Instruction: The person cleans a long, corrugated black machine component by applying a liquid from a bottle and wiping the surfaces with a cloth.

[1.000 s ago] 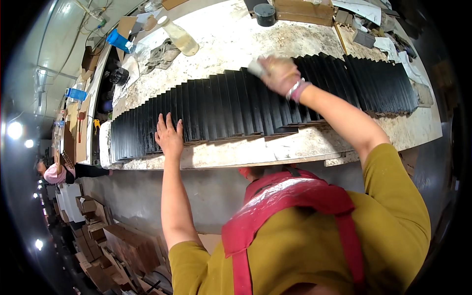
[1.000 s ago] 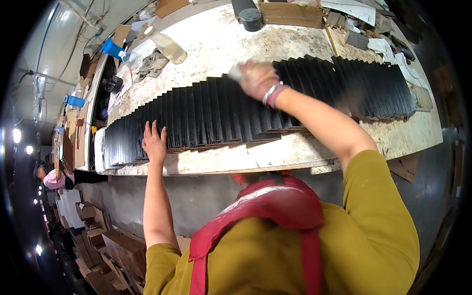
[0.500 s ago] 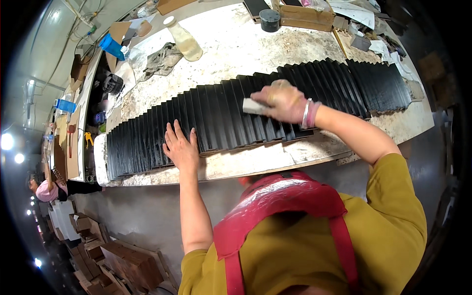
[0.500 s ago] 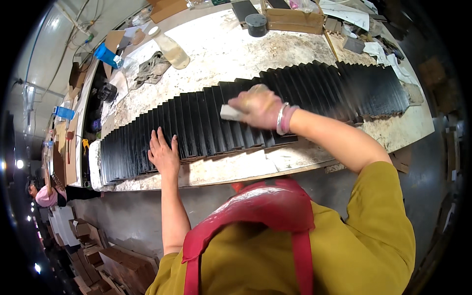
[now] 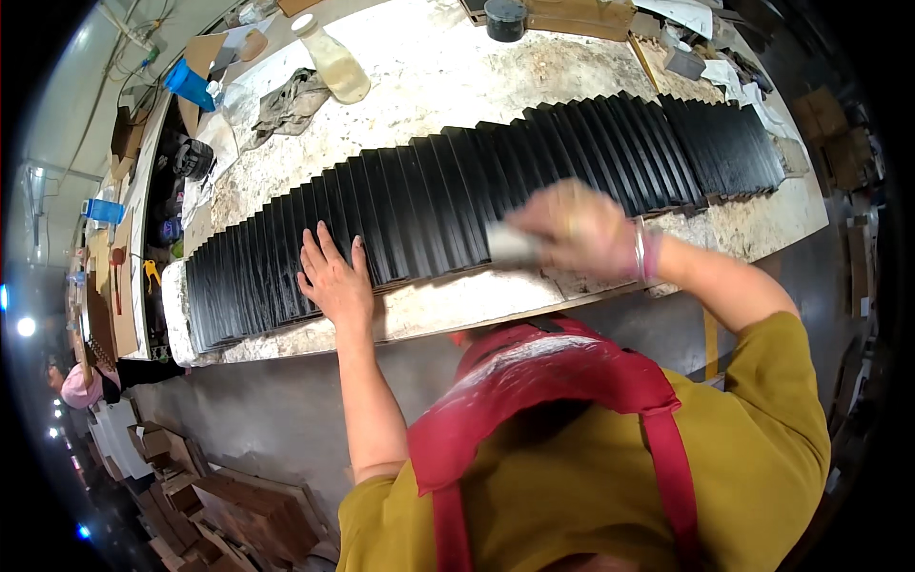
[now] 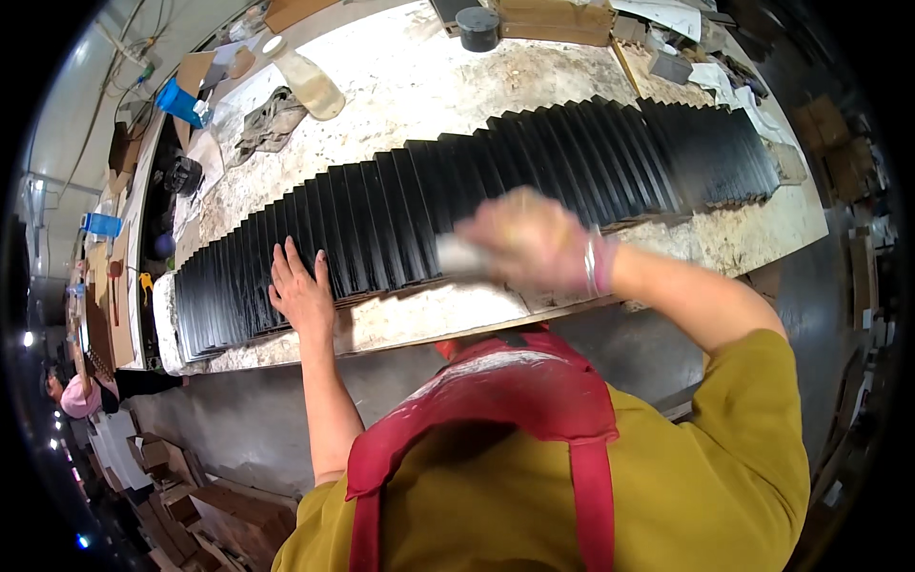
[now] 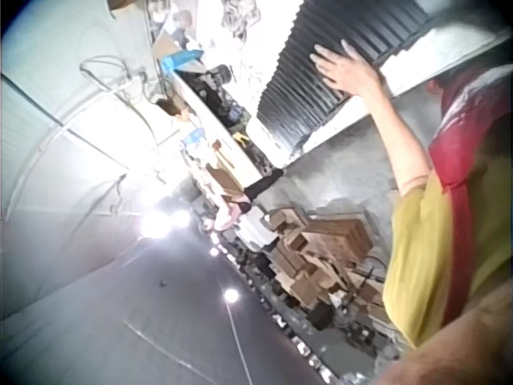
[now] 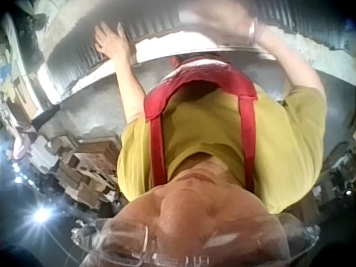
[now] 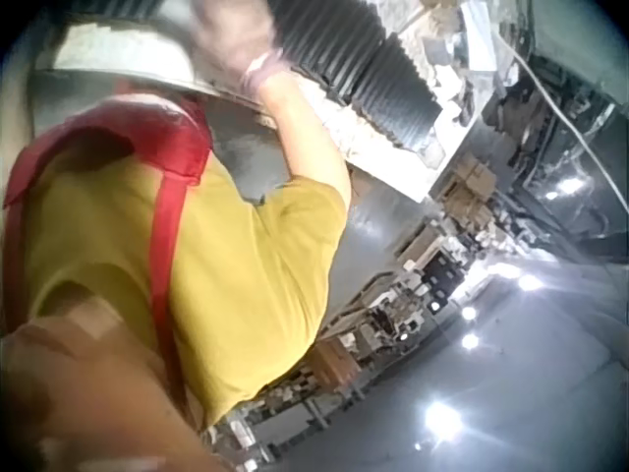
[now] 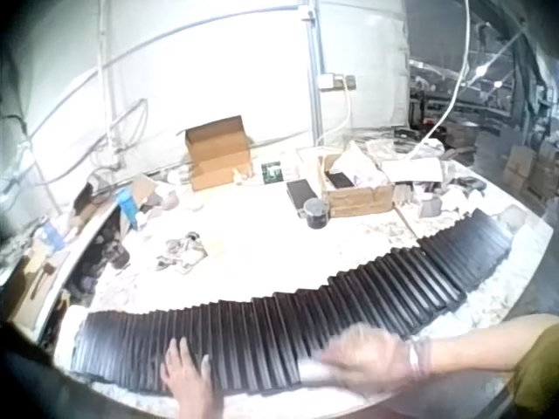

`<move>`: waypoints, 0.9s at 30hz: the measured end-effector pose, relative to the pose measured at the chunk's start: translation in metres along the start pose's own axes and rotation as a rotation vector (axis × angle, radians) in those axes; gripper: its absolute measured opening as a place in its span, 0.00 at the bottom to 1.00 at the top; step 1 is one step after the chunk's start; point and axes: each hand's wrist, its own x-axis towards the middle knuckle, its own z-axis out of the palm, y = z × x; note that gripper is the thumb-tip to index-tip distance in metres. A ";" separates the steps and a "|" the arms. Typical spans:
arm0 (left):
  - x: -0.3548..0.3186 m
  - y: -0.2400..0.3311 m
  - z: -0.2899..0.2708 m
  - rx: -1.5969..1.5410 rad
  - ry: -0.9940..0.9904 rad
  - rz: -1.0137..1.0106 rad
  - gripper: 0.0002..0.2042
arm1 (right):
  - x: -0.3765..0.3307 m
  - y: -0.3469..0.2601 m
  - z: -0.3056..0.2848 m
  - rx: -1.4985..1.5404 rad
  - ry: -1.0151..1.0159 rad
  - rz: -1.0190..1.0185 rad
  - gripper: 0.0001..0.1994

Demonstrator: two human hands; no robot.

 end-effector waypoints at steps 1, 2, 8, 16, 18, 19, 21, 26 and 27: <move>-0.003 -0.001 -0.003 0.006 -0.002 -0.002 0.29 | 0.019 0.017 0.001 -0.019 0.094 0.087 0.18; -0.007 0.001 -0.005 -0.025 0.087 0.048 0.28 | 0.033 0.036 0.004 0.004 0.113 0.198 0.18; -0.079 0.061 -0.019 -0.948 -0.525 0.407 0.09 | 0.098 0.107 0.024 -0.107 -0.010 0.451 0.20; -0.090 0.115 0.010 -0.972 -0.624 0.516 0.13 | 0.076 0.062 0.008 -0.041 -0.076 0.309 0.18; -0.092 0.119 0.013 -0.978 -0.597 0.558 0.13 | 0.075 0.078 0.012 -0.095 -0.011 0.387 0.19; -0.093 0.119 0.015 -0.977 -0.564 0.594 0.14 | 0.068 0.083 0.020 -0.150 0.003 0.374 0.20; -0.095 0.113 0.020 -0.977 -0.584 0.570 0.15 | 0.047 0.057 0.028 -0.282 -0.032 0.197 0.22; -0.101 0.106 0.033 -0.963 -0.472 0.631 0.16 | -0.019 -0.002 -0.004 -0.043 -0.161 -0.093 0.20; -0.103 0.101 0.030 -0.959 -0.469 0.620 0.16 | -0.015 -0.001 -0.010 0.009 -0.226 -0.073 0.20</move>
